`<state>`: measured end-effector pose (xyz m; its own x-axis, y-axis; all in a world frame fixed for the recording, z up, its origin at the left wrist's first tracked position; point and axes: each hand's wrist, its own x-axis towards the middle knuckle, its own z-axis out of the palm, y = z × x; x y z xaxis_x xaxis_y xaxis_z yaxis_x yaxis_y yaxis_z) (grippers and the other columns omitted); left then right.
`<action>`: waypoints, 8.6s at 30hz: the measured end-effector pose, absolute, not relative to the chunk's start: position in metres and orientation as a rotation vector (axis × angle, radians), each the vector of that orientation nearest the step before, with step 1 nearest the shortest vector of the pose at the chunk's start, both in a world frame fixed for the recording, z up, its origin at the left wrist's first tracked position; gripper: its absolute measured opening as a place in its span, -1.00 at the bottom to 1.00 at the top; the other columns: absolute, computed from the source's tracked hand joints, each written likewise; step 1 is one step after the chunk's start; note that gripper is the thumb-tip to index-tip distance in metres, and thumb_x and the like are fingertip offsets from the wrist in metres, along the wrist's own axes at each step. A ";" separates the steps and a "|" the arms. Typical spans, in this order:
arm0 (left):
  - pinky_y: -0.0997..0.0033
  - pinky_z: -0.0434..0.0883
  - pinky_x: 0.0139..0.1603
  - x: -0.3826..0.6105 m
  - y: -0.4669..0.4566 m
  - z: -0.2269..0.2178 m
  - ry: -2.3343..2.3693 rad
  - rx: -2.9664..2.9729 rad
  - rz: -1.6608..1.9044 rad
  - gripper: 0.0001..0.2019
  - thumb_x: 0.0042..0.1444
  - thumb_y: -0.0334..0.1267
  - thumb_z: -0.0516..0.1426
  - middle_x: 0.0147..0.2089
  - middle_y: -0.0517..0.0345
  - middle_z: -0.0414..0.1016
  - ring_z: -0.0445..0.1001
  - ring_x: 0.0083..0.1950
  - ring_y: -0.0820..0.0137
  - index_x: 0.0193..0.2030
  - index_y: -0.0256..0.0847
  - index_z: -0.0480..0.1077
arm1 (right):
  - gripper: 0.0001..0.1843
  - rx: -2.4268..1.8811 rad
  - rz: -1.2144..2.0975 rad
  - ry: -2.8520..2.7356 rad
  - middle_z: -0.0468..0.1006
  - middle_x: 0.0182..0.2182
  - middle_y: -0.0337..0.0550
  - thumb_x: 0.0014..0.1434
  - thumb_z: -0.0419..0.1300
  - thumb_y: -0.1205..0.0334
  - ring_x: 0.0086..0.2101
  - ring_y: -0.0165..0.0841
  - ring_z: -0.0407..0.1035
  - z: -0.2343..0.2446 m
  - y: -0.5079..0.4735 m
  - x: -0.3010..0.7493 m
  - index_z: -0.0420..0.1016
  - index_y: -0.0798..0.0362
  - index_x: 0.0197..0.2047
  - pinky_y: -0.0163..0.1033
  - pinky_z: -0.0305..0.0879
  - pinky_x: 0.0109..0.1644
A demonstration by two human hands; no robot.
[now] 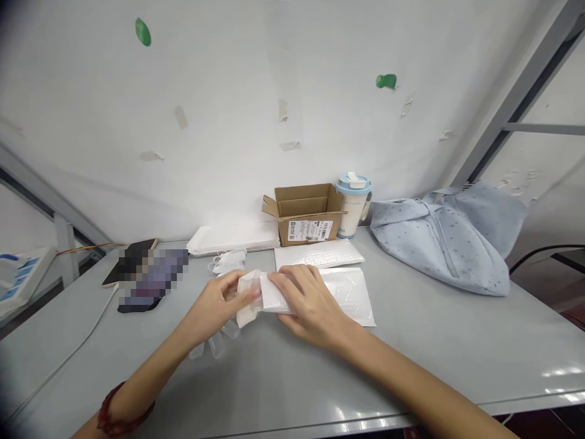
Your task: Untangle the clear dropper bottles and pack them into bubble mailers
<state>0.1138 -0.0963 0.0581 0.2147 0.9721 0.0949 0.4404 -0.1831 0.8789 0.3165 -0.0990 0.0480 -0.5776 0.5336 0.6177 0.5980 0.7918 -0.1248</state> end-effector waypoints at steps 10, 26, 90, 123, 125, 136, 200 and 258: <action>0.52 0.22 -0.56 0.119 -0.099 0.061 1.278 1.469 0.788 -0.91 -0.10 -0.32 0.10 -0.59 0.27 0.28 0.26 -0.53 0.47 -0.56 -0.25 0.30 | -0.52 -0.788 -0.566 -2.411 0.31 0.06 0.31 0.14 -0.08 0.48 0.11 -0.03 0.13 0.040 -0.106 0.308 0.16 0.29 0.16 0.16 0.15 0.03; 0.50 0.33 -0.54 0.108 -0.093 0.065 1.158 1.315 0.994 -0.68 0.11 -0.04 0.06 -0.44 0.13 0.43 0.38 -0.49 0.46 -0.34 -0.30 0.42 | -0.48 -1.043 -0.670 -2.389 0.42 -0.19 0.11 0.05 -0.13 0.63 -0.21 -0.17 0.27 0.038 -0.097 0.313 0.31 0.18 0.05 0.01 0.15 -0.12; 0.08 0.17 0.15 -0.012 0.007 0.006 2.193 2.181 1.043 -0.60 -0.01 -0.40 -0.10 0.01 -0.18 0.44 0.32 0.11 0.12 -0.06 -0.34 0.39 | -0.52 -1.159 0.310 -2.837 0.34 -0.06 -0.03 0.01 0.30 0.31 -0.06 -0.13 0.24 0.047 -0.090 0.328 0.34 -0.02 0.03 -0.07 0.26 -0.09; 0.42 0.40 -0.32 0.050 -0.037 0.054 1.424 1.002 1.974 -0.68 -0.30 -0.26 0.31 -0.49 0.25 0.43 0.44 -0.47 0.46 -0.35 -0.28 0.38 | -0.56 -0.905 -0.394 -2.158 0.26 -0.04 0.15 0.16 0.15 0.16 -0.03 -0.09 0.22 0.042 -0.092 0.323 0.13 0.05 0.07 0.04 0.23 -0.04; 0.44 0.39 -0.33 0.059 -0.041 0.049 1.418 1.028 1.919 -0.68 -0.27 -0.26 0.31 -0.49 0.24 0.44 0.45 -0.46 0.45 -0.34 -0.28 0.38 | -0.60 -0.943 -0.438 -2.048 0.24 -0.06 0.12 0.14 0.16 0.24 -0.03 -0.07 0.21 0.044 -0.095 0.321 0.13 0.02 0.02 0.05 0.23 -0.05; 0.43 0.41 -0.29 0.087 -0.060 0.043 1.412 1.087 1.699 -0.69 -0.18 -0.20 0.29 -0.47 0.22 0.49 0.51 -0.41 0.40 -0.29 -0.27 0.39 | -0.62 -0.973 -0.300 -2.001 0.13 0.11 0.13 0.02 0.00 0.46 0.09 0.01 0.09 0.054 -0.107 0.320 0.05 -0.01 -0.08 0.18 0.07 0.01; 0.17 0.34 -0.02 0.054 -0.032 0.029 1.519 2.624 1.055 -0.72 0.08 -0.40 0.03 -0.14 0.04 0.50 0.32 -0.05 0.23 -0.06 -0.24 0.37 | -0.55 -1.026 -0.199 -2.462 0.32 -0.01 0.14 0.02 0.17 0.39 -0.08 -0.10 0.22 0.041 -0.083 0.325 0.25 0.13 0.02 0.00 0.24 -0.09; 0.57 0.16 -0.58 0.043 -0.064 0.075 1.274 1.857 0.352 -0.86 -0.13 -0.21 0.17 -0.61 0.24 0.37 0.28 -0.56 0.46 -0.47 -0.17 0.54 | -0.62 -1.059 -0.121 -2.388 0.32 -0.04 0.09 0.10 0.09 0.33 -0.08 -0.12 0.21 0.036 -0.082 0.326 0.20 0.08 0.02 -0.01 0.21 -0.08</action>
